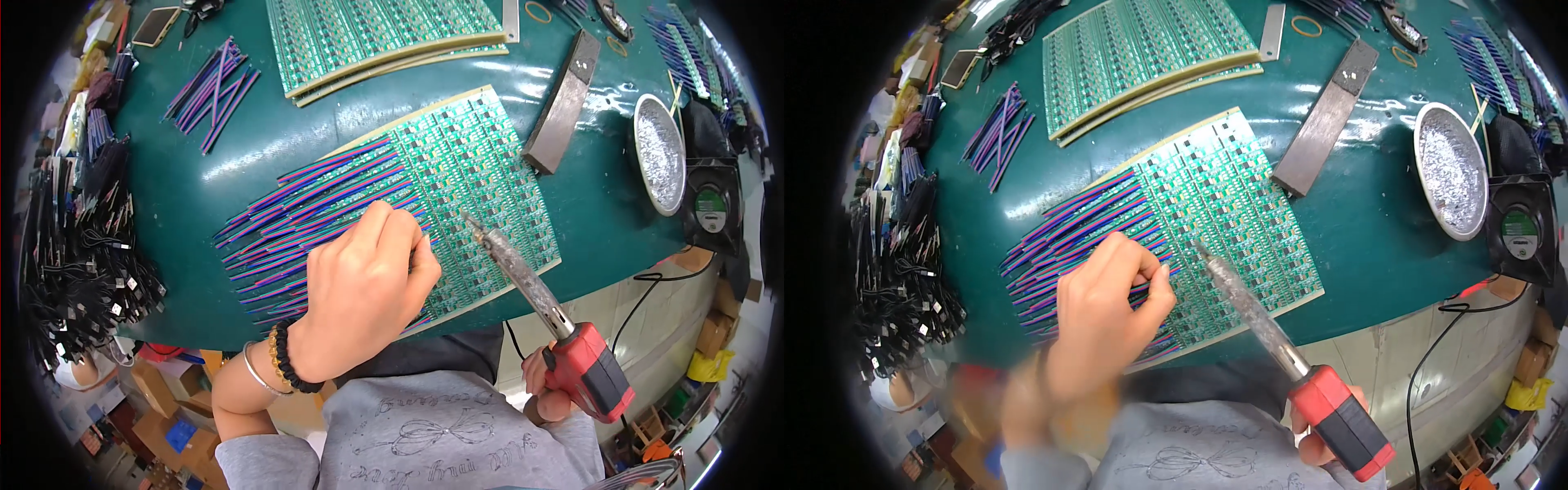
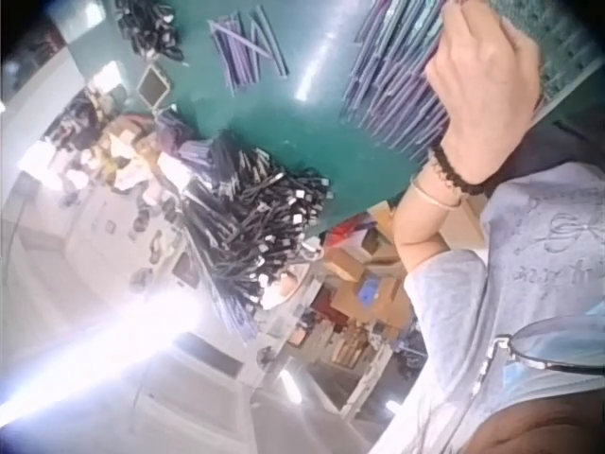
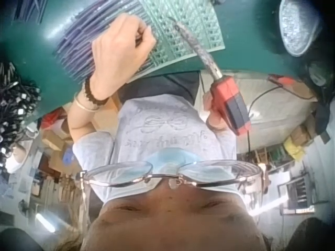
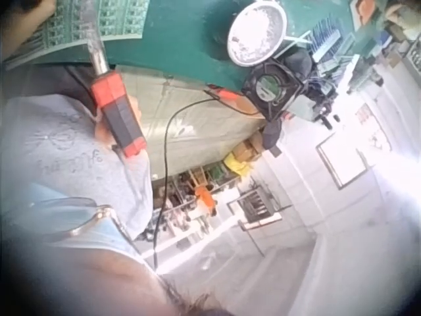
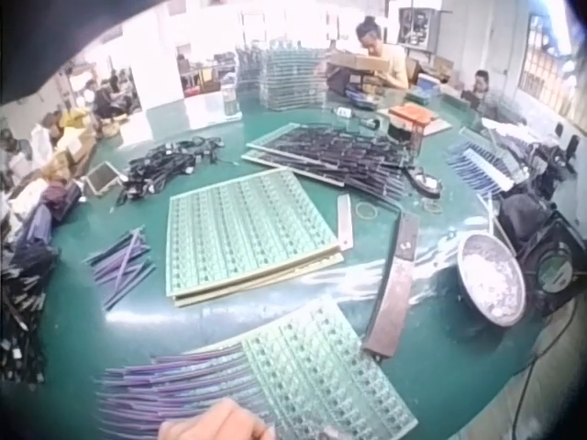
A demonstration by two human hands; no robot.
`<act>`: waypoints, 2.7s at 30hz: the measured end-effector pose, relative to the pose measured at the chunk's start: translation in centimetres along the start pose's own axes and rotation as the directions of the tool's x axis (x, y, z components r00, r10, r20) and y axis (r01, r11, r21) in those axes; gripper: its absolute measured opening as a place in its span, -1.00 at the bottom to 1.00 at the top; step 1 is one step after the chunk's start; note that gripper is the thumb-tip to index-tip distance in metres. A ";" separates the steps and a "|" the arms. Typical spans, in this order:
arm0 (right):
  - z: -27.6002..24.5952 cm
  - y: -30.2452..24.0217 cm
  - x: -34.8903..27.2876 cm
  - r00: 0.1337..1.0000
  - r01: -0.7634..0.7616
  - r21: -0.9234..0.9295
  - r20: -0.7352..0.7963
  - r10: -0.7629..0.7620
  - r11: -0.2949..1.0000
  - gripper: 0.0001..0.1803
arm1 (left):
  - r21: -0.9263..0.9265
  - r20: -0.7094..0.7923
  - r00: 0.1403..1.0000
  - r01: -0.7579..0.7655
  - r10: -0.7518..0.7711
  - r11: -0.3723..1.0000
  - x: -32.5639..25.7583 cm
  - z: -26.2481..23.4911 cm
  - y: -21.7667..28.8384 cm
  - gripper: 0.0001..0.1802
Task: The person solders wiring onto a circuit board array using a soldering iron and solder wire.
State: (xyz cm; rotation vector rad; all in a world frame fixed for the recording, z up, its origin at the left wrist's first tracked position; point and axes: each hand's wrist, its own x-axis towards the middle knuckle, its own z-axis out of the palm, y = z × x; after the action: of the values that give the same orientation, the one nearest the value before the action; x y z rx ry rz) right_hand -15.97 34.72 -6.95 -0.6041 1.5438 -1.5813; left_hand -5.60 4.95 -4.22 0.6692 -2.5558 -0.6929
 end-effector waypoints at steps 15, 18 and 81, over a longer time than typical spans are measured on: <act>5.5 -13.0 7.4 0.577 0.201 -0.943 -0.104 -0.810 0.264 -0.61 | 0.471 -0.329 0.944 0.137 0.030 0.871 5.7 -6.1 -13.8 -0.90; 6.3 -12.8 7.9 0.461 0.293 -0.945 0.008 -0.887 0.144 -0.59 | 0.574 -0.259 0.946 -0.012 0.195 0.819 6.8 -6.1 -16.3 -0.87; -2.2 2.0 -3.7 0.964 0.264 -0.127 0.070 -0.257 0.956 -0.10 | -0.033 0.019 0.999 0.029 -0.028 0.999 -1.4 0.9 1.0 -0.79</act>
State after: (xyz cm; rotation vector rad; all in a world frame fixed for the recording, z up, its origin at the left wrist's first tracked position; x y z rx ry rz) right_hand -15.32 39.17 -8.45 -0.9508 1.5916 -1.6466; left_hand -5.25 6.79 -4.78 0.6924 -2.5505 -0.7534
